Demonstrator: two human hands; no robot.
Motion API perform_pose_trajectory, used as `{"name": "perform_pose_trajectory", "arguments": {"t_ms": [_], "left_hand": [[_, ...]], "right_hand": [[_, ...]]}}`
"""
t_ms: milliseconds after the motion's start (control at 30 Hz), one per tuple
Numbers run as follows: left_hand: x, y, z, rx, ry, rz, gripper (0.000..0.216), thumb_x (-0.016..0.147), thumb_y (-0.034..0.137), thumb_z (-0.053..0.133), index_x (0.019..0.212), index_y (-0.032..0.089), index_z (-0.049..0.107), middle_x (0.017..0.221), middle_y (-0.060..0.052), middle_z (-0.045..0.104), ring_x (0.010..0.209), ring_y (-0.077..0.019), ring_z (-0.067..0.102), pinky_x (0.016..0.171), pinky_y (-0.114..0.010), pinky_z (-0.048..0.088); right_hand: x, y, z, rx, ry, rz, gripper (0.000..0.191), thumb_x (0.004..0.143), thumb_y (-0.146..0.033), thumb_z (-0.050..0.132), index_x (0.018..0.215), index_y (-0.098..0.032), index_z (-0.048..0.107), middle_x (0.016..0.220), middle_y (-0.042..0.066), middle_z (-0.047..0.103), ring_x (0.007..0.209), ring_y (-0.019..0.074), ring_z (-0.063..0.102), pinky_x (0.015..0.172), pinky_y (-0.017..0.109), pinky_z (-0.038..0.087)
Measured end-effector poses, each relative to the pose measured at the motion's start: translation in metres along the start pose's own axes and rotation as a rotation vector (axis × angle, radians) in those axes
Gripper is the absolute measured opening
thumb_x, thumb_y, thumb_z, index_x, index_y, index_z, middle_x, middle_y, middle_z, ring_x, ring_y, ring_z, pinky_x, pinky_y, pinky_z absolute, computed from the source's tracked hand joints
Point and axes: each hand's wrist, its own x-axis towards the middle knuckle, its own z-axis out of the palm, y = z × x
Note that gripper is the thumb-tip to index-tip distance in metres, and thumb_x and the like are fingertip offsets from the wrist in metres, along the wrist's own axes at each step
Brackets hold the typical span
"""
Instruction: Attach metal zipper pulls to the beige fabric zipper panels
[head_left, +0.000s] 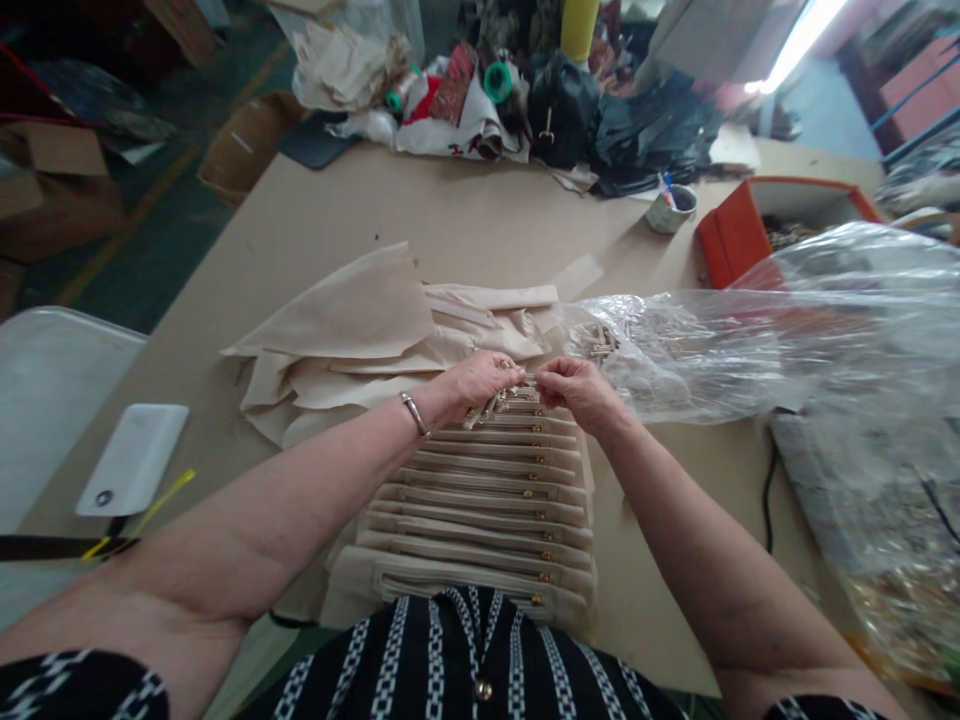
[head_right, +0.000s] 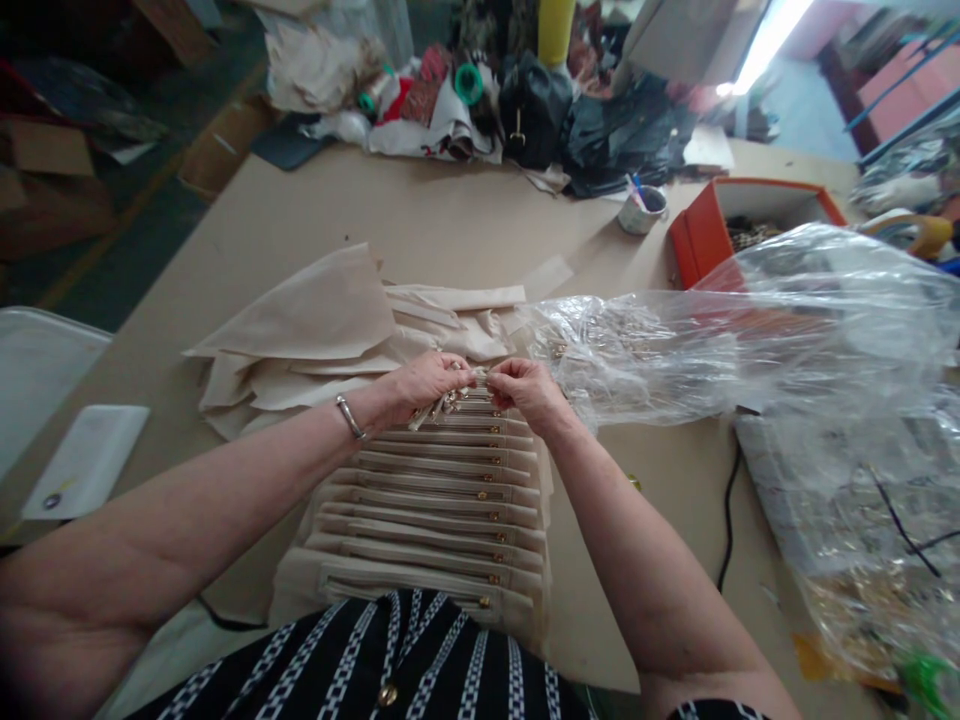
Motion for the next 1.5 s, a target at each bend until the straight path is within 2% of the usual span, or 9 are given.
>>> {"name": "perform_pose_trajectory", "arguments": {"t_ms": [133, 200, 467, 667, 867, 1067, 1267, 1333, 1500], "left_hand": [[0.01, 0.002, 0.001, 0.345, 0.017, -0.002, 0.018, 0.078, 0.028, 0.056, 0.066, 0.015, 0.058, 0.05, 0.004, 0.046, 0.044, -0.0075, 0.036, 0.045, -0.024, 0.025], [0.015, 0.002, 0.003, 0.466, 0.017, -0.023, 0.019, 0.076, 0.026, 0.055, 0.061, 0.015, 0.058, 0.046, 0.004, 0.043, 0.043, -0.008, 0.035, 0.045, -0.025, 0.024], [0.027, -0.001, 0.009, 0.709, -0.021, -0.002, 0.02, 0.077, 0.021, 0.052, 0.064, 0.012, 0.065, 0.049, -0.001, 0.052, 0.048, -0.0107, 0.042, 0.051, -0.025, 0.031], [0.037, -0.009, 0.012, 0.813, -0.049, 0.05, 0.02, 0.079, 0.021, 0.053, 0.075, 0.01, 0.069, 0.064, -0.006, 0.064, 0.058, -0.0131, 0.052, 0.057, -0.024, 0.036], [0.043, -0.017, 0.015, 0.867, -0.029, 0.088, 0.025, 0.08, 0.026, 0.053, 0.08, 0.008, 0.07, 0.075, -0.011, 0.067, 0.071, -0.0173, 0.057, 0.063, -0.025, 0.039], [0.033, -0.014, 0.007, 0.86, -0.005, 0.024, 0.016, 0.074, 0.02, 0.056, 0.071, 0.011, 0.069, 0.069, -0.01, 0.066, 0.07, -0.0183, 0.057, 0.064, -0.026, 0.039], [0.018, -0.01, -0.005, 0.722, 0.04, 0.021, 0.026, 0.079, 0.031, 0.051, 0.072, 0.012, 0.067, 0.058, -0.004, 0.059, 0.055, -0.0128, 0.048, 0.055, -0.025, 0.035], [0.011, -0.01, -0.006, 0.618, 0.057, 0.027, 0.03, 0.082, 0.036, 0.048, 0.076, 0.013, 0.066, 0.059, -0.002, 0.058, 0.053, -0.0105, 0.045, 0.052, -0.024, 0.033], [-0.009, -0.007, 0.006, 0.09, 0.082, -0.001, 0.025, 0.084, 0.035, 0.05, 0.073, 0.014, 0.06, 0.06, 0.002, 0.055, 0.052, -0.0076, 0.044, 0.051, -0.021, 0.034]], "right_hand": [[0.009, 0.005, -0.007, -0.469, 0.071, -0.087, 0.013, 0.071, -0.026, 0.058, 0.068, -0.016, 0.065, 0.056, -0.002, 0.062, 0.05, 0.0092, 0.052, 0.053, 0.022, 0.042], [0.013, 0.012, -0.008, -0.588, 0.083, -0.115, 0.014, 0.069, -0.02, 0.056, 0.071, -0.016, 0.069, 0.059, -0.002, 0.064, 0.055, 0.0103, 0.054, 0.056, 0.022, 0.041], [0.019, 0.039, -0.005, -0.904, 0.063, -0.146, 0.025, 0.068, -0.015, 0.054, 0.082, -0.019, 0.075, 0.067, 0.0, 0.069, 0.062, 0.0145, 0.057, 0.06, 0.024, 0.039], [0.023, 0.037, -0.005, -1.047, 0.045, -0.164, 0.025, 0.068, -0.013, 0.053, 0.08, -0.019, 0.074, 0.074, 0.002, 0.071, 0.069, 0.0157, 0.06, 0.064, 0.024, 0.039], [0.024, 0.033, -0.005, -1.114, 0.012, -0.164, 0.023, 0.066, -0.01, 0.053, 0.078, -0.019, 0.071, 0.073, 0.002, 0.07, 0.069, 0.0154, 0.059, 0.061, 0.023, 0.037], [0.023, 0.033, -0.002, -1.122, 0.033, -0.16, 0.021, 0.067, -0.009, 0.054, 0.076, -0.019, 0.07, 0.07, 0.002, 0.069, 0.067, 0.0153, 0.057, 0.061, 0.023, 0.036], [0.01, 0.021, -0.002, -1.052, 0.089, -0.222, 0.018, 0.073, -0.013, 0.052, 0.077, -0.018, 0.069, 0.075, 0.002, 0.068, 0.071, 0.0147, 0.057, 0.066, 0.023, 0.038], [-0.003, 0.016, 0.003, -0.916, 0.098, -0.243, 0.016, 0.078, -0.018, 0.051, 0.079, -0.017, 0.067, 0.073, 0.001, 0.066, 0.068, 0.0132, 0.056, 0.065, 0.023, 0.039], [-0.03, 0.019, 0.026, -0.224, 0.009, -0.168, 0.023, 0.079, -0.04, 0.057, 0.075, -0.017, 0.061, 0.059, -0.003, 0.057, 0.055, 0.0099, 0.051, 0.057, 0.023, 0.041]]}}
